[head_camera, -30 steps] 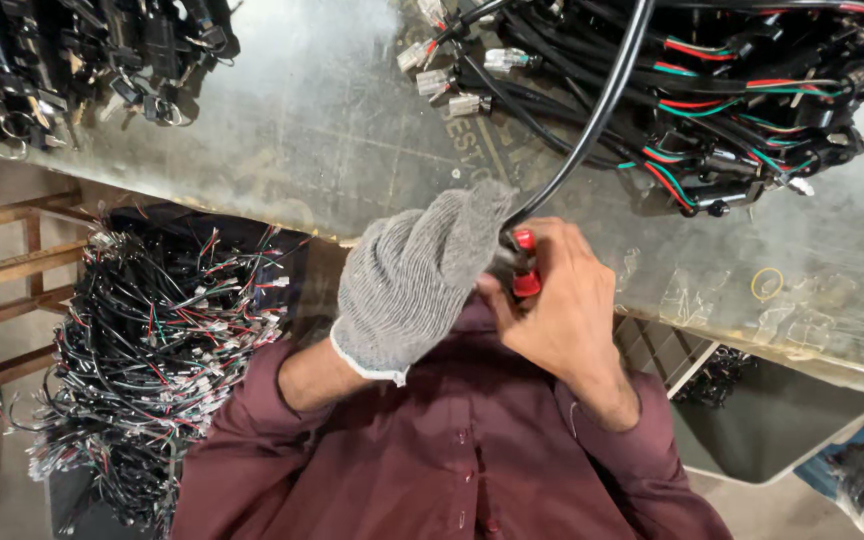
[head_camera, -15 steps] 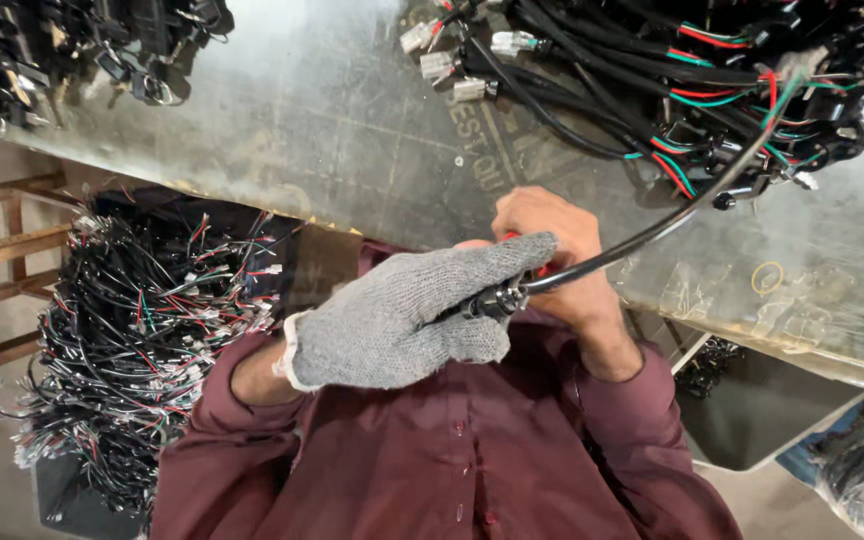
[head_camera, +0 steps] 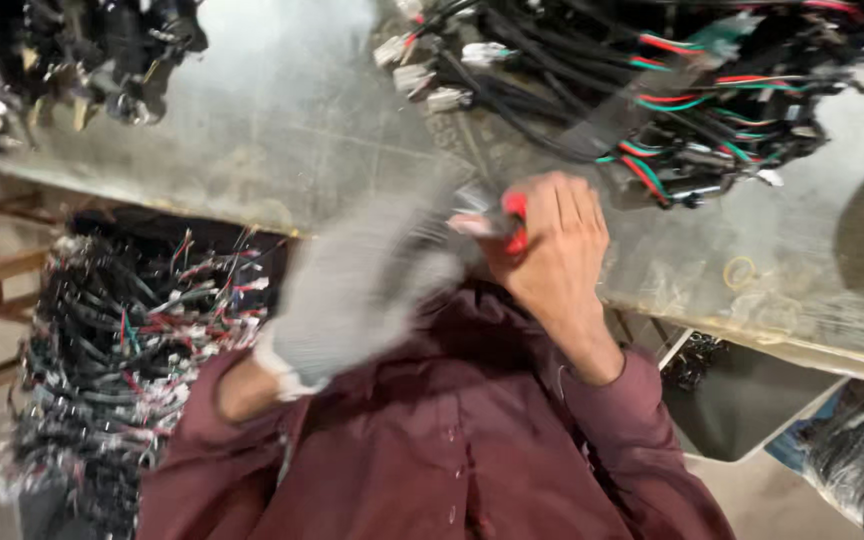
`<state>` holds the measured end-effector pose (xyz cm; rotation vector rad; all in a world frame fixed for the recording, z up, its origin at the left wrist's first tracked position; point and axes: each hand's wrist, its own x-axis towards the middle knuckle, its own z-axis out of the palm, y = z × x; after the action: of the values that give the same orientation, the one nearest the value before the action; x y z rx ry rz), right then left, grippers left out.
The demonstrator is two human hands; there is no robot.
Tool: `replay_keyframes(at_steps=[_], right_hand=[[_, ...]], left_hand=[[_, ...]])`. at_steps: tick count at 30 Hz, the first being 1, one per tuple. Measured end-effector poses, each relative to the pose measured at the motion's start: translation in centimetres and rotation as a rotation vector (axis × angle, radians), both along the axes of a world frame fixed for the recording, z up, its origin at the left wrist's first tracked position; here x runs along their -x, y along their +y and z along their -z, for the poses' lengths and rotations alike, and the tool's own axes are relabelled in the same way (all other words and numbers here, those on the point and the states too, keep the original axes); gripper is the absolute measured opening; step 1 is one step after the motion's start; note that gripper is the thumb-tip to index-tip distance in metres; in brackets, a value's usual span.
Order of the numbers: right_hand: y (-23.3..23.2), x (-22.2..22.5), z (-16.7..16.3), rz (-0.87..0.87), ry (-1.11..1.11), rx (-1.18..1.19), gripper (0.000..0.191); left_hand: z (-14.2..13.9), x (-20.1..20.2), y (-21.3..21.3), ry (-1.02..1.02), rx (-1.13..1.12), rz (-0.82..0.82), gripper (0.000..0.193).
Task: The person picks up black cable harnesses from a workbench covered with wire bundles and uses red-handled pliers to strip insulation from the wire ends. They work through several harnesses one at a time, setting each processed cable back on the bench among the piles of finished wires.
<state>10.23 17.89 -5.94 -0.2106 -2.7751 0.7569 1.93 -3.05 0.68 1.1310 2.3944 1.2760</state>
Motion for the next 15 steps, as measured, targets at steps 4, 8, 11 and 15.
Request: replay_keyframes(at_steps=[4, 8, 11, 15], right_hand=[[3.2, 0.5, -2.8, -0.051, 0.127, -0.081, 0.067], [8.8, 2.0, -6.6, 0.121, 0.171, -0.489, 0.035], [13.9, 4.6, -5.9, 0.062, 0.216, -0.582, 0.022], [20.0, 3.2, -1.9, -0.004, 0.200, -0.599, 0.013]], left_hand=[[-1.8, 4.1, -3.8, -0.069, -0.092, -0.454, 0.052], [0.4, 7.9, -6.9, 0.511, 0.291, -0.516, 0.056], [3.4, 7.0, -6.3, 0.968, 0.782, -0.758, 0.084], [4.4, 3.6, -1.7, 0.288, 0.100, -0.252, 0.059]])
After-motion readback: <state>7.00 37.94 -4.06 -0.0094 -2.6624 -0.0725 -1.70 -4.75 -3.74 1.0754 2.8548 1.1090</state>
